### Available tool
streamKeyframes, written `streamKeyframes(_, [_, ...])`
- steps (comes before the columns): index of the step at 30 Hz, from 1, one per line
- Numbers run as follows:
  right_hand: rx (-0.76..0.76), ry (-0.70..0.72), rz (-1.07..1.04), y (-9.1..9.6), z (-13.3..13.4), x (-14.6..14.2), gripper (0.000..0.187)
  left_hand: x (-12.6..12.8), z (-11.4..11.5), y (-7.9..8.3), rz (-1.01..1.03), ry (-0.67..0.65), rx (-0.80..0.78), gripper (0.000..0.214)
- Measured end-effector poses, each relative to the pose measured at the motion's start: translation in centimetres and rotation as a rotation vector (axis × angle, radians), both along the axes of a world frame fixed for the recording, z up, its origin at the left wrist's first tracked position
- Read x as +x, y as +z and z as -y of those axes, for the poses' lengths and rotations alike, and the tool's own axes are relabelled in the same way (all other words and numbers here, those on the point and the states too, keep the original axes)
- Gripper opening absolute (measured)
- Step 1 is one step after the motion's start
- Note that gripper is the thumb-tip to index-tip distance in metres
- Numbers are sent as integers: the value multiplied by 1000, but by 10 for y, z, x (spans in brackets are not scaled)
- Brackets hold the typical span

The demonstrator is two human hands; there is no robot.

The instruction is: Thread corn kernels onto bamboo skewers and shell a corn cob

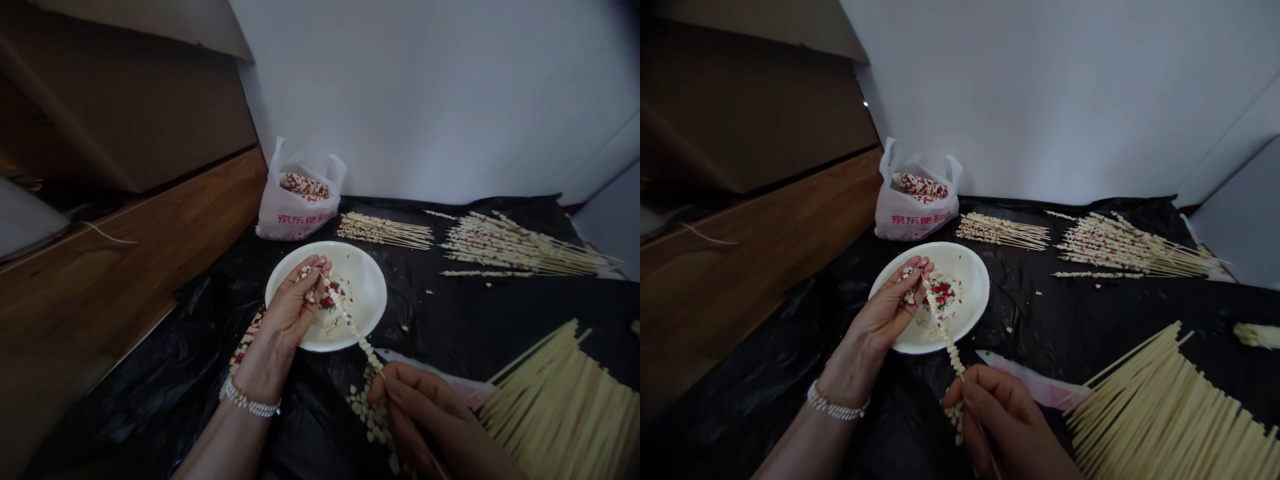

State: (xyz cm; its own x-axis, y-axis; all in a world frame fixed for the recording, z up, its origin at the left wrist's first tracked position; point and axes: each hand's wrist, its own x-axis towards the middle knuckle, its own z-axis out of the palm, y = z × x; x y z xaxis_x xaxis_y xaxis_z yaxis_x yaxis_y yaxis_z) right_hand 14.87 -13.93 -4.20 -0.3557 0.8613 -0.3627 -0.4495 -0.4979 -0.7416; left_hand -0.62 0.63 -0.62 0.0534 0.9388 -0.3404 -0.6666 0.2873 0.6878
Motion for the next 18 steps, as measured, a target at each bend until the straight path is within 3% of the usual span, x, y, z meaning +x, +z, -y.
streamKeyframes(10, [-17,-44,96,4,-3,0,33,-2,0,6,51,-105,-69,20])
streamKeyframes(14, [-5,-53,104,1,-1,2,32,-2,-2,9,116,-147,-171,28])
streamKeyframes(18, [5,-54,112,0,-1,2,33,-2,-1,8,110,-156,-166,26])
